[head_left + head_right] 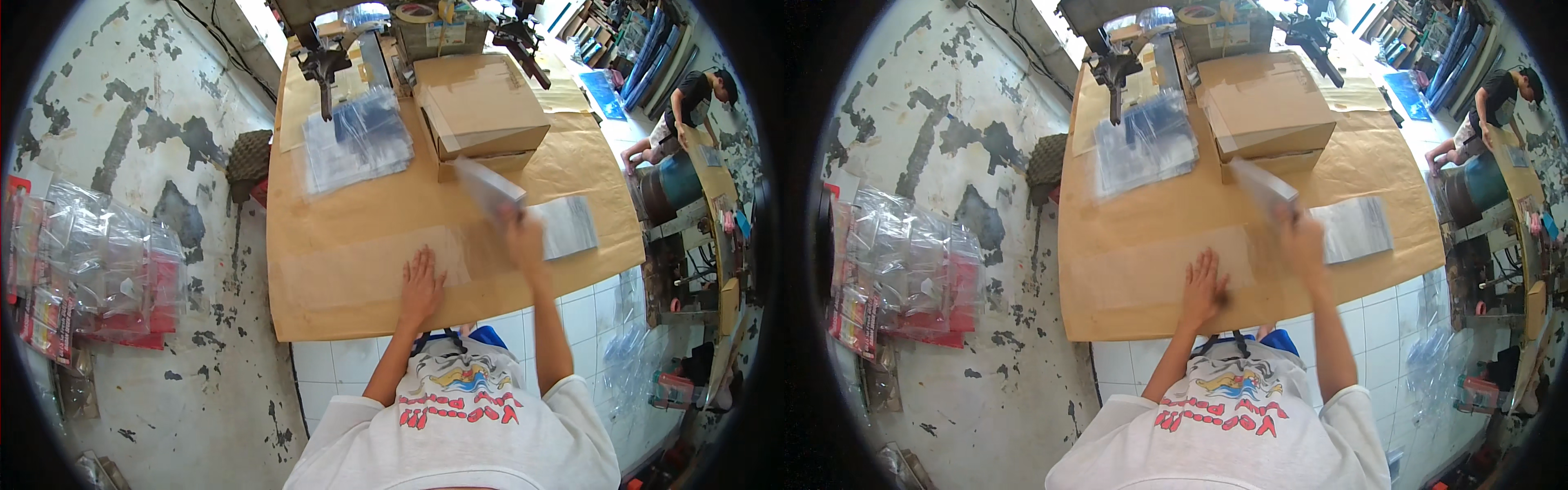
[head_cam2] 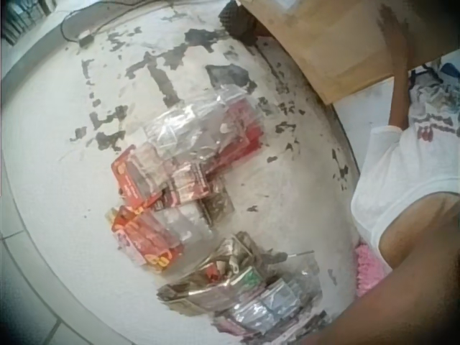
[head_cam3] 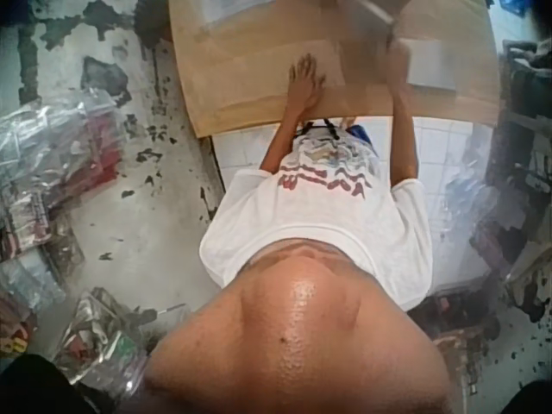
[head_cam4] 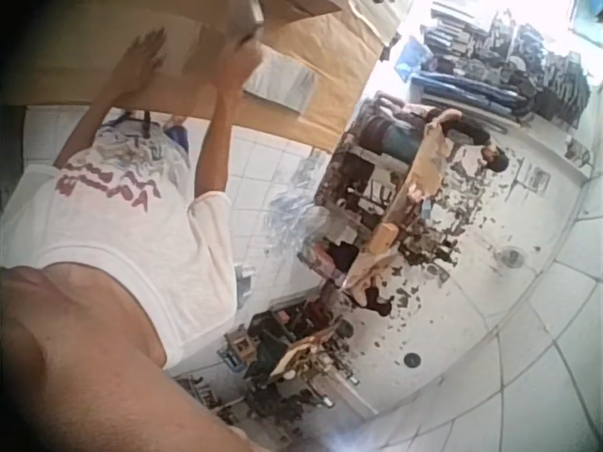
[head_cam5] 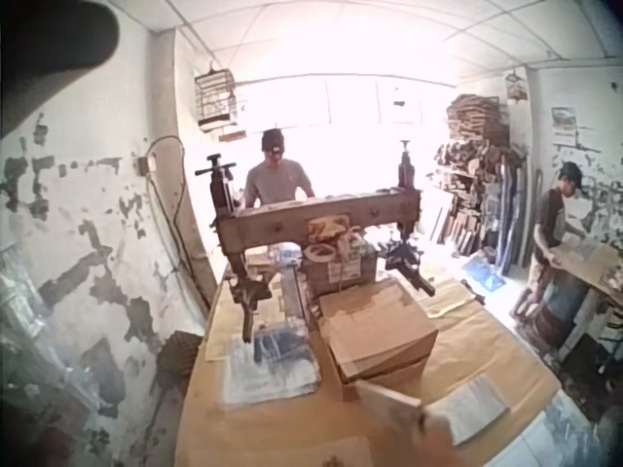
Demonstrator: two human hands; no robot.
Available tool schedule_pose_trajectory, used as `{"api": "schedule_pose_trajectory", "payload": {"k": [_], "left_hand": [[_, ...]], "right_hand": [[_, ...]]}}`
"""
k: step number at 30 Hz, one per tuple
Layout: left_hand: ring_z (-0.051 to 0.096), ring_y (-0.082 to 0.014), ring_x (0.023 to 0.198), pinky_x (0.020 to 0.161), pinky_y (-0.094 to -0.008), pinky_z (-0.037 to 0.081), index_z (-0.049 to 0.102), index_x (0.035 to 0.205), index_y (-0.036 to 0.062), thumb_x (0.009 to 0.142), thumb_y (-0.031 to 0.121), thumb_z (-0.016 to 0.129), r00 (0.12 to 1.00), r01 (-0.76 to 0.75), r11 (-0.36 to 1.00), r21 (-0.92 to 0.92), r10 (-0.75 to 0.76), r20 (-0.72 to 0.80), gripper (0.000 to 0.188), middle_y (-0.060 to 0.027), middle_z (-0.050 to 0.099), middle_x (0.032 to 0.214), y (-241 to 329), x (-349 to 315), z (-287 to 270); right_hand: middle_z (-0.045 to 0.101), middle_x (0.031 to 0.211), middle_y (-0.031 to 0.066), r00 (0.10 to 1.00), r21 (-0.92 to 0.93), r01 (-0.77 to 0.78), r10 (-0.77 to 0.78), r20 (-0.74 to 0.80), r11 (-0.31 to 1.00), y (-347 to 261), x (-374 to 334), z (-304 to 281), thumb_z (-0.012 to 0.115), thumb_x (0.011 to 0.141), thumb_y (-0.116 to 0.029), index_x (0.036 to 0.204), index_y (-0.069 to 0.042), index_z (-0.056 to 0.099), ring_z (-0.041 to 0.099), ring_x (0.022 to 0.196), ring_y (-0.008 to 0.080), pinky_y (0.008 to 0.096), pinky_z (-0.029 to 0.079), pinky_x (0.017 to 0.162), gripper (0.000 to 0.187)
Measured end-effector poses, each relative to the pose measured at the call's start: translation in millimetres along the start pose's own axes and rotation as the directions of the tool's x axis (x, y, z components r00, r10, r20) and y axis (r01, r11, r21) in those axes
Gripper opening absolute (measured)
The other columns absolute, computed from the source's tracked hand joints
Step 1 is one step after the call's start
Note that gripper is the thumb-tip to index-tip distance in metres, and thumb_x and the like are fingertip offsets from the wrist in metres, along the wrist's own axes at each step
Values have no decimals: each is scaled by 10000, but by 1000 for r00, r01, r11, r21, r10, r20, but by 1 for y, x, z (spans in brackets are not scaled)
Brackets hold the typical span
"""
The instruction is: The person retrieves a stack of plastic sheets from the floor and brings it to the work table. They then repeatedly lay out, align, and smooth plastic sheets on the table by hand.
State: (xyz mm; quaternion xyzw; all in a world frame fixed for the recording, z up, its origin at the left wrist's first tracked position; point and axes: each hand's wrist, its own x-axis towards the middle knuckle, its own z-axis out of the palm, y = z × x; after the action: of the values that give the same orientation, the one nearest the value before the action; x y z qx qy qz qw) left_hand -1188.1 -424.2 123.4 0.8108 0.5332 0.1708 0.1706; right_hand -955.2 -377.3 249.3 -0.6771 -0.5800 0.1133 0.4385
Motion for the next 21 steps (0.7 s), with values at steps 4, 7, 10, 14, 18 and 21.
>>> {"api": "schedule_pose_trajectory", "payload": {"k": [4, 7, 10, 14, 18, 21], "left_hand": [[297, -308, 1401, 1134, -512, 193, 290, 1456, -10, 988, 372, 398, 968, 245, 957, 158, -233, -91, 614, -170, 321, 1511, -39, -27, -31], [349, -329, 1363, 1115, -515, 234, 392, 1396, -19, 971, 321, 433, 902, 422, 875, 238, -380, -204, 546, -194, 401, 1452, -107, -55, -69], [402, -347, 1313, 1101, -542, 246, 532, 1302, 74, 959, 269, 402, 791, 606, 769, 203, -556, -255, 415, -173, 477, 1394, -204, -101, -130], [371, -347, 1334, 1080, -610, 221, 516, 1339, 95, 1006, 344, 301, 449, 862, 324, 390, -845, -291, 469, -137, 432, 1443, -314, -153, -181], [521, -377, 1174, 1016, -467, 375, 584, 1243, 21, 996, 349, 383, 358, 867, 497, -33, -668, -652, 458, -202, 570, 1273, -303, -135, -192], [563, -376, 1073, 942, -433, 430, 592, 1145, -23, 972, 274, 471, 551, 613, 775, -157, -561, -617, 365, -225, 594, 1181, -216, -83, -153]], "right_hand": [[625, 962, 90, 919, 182, -161, 214, -332, 970, -5, 68, -144, 601, 934, -391, 1086, 16, 652, 545, 844, 158, 349, 430, 753, 438], [563, 1232, 86, 662, 567, 172, 331, -672, 806, -76, 83, -234, 572, 948, -317, 1260, 10, 546, 560, 1093, 209, 323, 479, 927, 453], [517, 1321, 120, 452, 549, 118, 447, -772, 828, -108, 76, -265, 547, 954, -348, 1325, 0, 478, 502, 1202, 251, 365, 465, 972, 513], [507, 1335, 129, 497, 557, 213, 401, -769, 803, -8, 62, -281, 541, 955, -370, 1319, -14, 486, 509, 1187, 276, 404, 443, 998, 513], [542, 1290, 114, 543, 765, 24, 635, -550, 643, 33, 32, -210, 498, 973, -400, 1301, 25, 488, 517, 1167, 267, 398, 431, 999, 537], [563, 1252, 145, 492, 766, -109, 704, -512, 633, 87, 13, -144, 469, 983, -410, 1271, 71, 499, 559, 1101, 259, 371, 442, 977, 562]]}}
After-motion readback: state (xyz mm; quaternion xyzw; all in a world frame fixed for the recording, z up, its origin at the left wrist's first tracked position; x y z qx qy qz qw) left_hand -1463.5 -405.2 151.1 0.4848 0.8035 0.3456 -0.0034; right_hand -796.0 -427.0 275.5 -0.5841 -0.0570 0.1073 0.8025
